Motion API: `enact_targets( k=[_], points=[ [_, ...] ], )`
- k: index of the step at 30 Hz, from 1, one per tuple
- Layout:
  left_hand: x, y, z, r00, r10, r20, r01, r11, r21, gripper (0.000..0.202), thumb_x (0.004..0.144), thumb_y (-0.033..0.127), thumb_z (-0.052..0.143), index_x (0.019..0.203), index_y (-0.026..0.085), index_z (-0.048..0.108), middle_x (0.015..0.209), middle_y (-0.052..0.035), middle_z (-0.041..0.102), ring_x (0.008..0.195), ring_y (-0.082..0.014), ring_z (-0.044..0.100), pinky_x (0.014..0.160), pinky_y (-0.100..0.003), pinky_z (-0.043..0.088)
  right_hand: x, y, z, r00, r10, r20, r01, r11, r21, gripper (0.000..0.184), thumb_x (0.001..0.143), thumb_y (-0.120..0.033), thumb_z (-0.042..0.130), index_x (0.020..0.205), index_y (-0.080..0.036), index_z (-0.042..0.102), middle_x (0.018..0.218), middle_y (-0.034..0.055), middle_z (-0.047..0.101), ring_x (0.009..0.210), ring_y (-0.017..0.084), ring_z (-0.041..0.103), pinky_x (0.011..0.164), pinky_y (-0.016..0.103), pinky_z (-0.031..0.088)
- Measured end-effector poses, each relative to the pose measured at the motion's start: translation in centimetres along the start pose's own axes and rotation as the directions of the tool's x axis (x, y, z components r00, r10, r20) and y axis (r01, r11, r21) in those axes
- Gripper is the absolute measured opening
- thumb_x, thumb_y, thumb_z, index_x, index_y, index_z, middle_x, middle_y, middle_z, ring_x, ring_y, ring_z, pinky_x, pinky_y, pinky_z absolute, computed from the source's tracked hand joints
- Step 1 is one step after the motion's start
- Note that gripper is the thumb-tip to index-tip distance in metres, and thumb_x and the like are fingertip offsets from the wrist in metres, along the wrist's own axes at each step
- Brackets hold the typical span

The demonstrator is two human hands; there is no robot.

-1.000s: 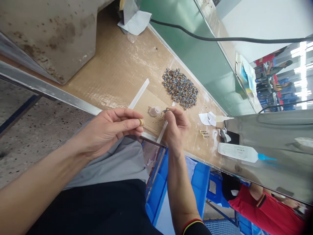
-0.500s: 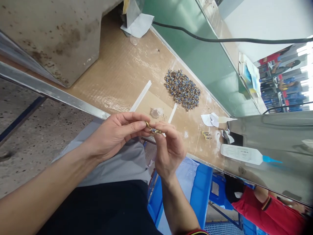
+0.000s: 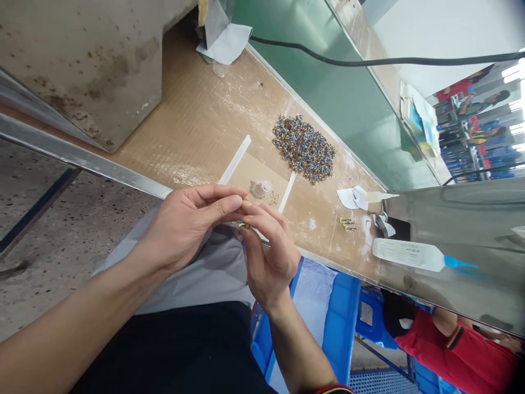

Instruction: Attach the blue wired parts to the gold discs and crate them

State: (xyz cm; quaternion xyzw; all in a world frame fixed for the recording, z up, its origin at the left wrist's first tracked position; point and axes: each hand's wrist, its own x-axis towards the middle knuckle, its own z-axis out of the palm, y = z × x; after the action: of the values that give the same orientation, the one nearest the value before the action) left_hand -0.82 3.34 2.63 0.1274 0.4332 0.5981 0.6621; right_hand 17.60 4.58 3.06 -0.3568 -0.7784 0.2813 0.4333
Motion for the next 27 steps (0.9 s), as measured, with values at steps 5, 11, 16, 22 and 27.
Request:
enact_targets(
  k=[5, 11, 16, 22, 27],
  points=[
    [0.9, 0.3, -0.9, 0.992, -0.069, 0.101, 0.085, 0.983, -0.164, 0.018, 0.092, 0.024, 0.109, 0.107, 0.02, 0.1, 0.104, -0.005, 0.096, 0.088, -0.0142, 0.09, 0.092, -0.016, 0.073, 2.1, 2.4, -1.8, 0.978, 0.173, -0.115, -0.163, 0.982, 0.099, 0.011, 0.119, -0.028, 0.075, 0.125, -0.034, 0.083, 0.134, 0.0065, 0.086, 0.132, 0.03, 0.082, 0.119, 0.056, 0.068],
    [1.5, 0.0, -1.1, 0.994, -0.025, 0.104, 0.042, 0.985, -0.165, 0.007, 0.099, 0.018, 0.102, 0.106, 0.018, 0.1, 0.104, -0.0062, 0.096, 0.087, -0.0152, 0.091, 0.092, -0.017, 0.075, 4.5, 7.6, -2.6, 0.981, 0.092, -0.173, -0.098, 0.995, -0.028, 0.009, 0.116, -0.034, 0.076, 0.118, -0.031, 0.084, 0.125, 0.0064, 0.08, 0.128, 0.027, 0.077, 0.119, 0.051, 0.063],
    [1.4, -0.4, -0.7, 0.997, 0.007, 0.081, 0.008, 0.984, -0.179, 0.005, 0.101, 0.016, 0.098, 0.105, 0.017, 0.1, 0.108, -0.0053, 0.096, 0.088, -0.0151, 0.092, 0.092, -0.017, 0.075, 4.5, 9.1, -2.2, 0.987, 0.0, -0.158, -0.026, 0.985, -0.169, 0.016, 0.123, -0.034, 0.066, 0.122, -0.028, 0.081, 0.13, 0.0072, 0.079, 0.132, 0.027, 0.076, 0.122, 0.055, 0.06],
    [1.5, -0.5, -0.5, 0.997, 0.015, 0.08, 0.0, 0.983, -0.181, 0.006, 0.102, 0.015, 0.096, 0.106, 0.017, 0.1, 0.105, -0.0059, 0.096, 0.089, -0.0156, 0.091, 0.094, -0.019, 0.076, 5.1, 9.3, -2.0, 0.98, -0.179, -0.09, 0.138, 0.93, -0.341, 0.013, 0.126, -0.03, 0.063, 0.124, -0.029, 0.077, 0.133, 0.0062, 0.081, 0.133, 0.028, 0.076, 0.12, 0.056, 0.061],
    [1.4, -0.7, -0.7, 0.996, 0.01, 0.084, 0.005, 0.984, -0.179, 0.008, 0.103, 0.015, 0.094, 0.107, 0.019, 0.1, 0.109, -0.0064, 0.096, 0.091, -0.0156, 0.092, 0.096, -0.019, 0.075, 5.1, 9.4, -1.9, 0.97, -0.236, -0.053, 0.199, 0.905, -0.377, 0.014, 0.126, -0.026, 0.062, 0.127, -0.03, 0.075, 0.135, 0.0056, 0.081, 0.135, 0.028, 0.075, 0.124, 0.059, 0.058]
  ],
)
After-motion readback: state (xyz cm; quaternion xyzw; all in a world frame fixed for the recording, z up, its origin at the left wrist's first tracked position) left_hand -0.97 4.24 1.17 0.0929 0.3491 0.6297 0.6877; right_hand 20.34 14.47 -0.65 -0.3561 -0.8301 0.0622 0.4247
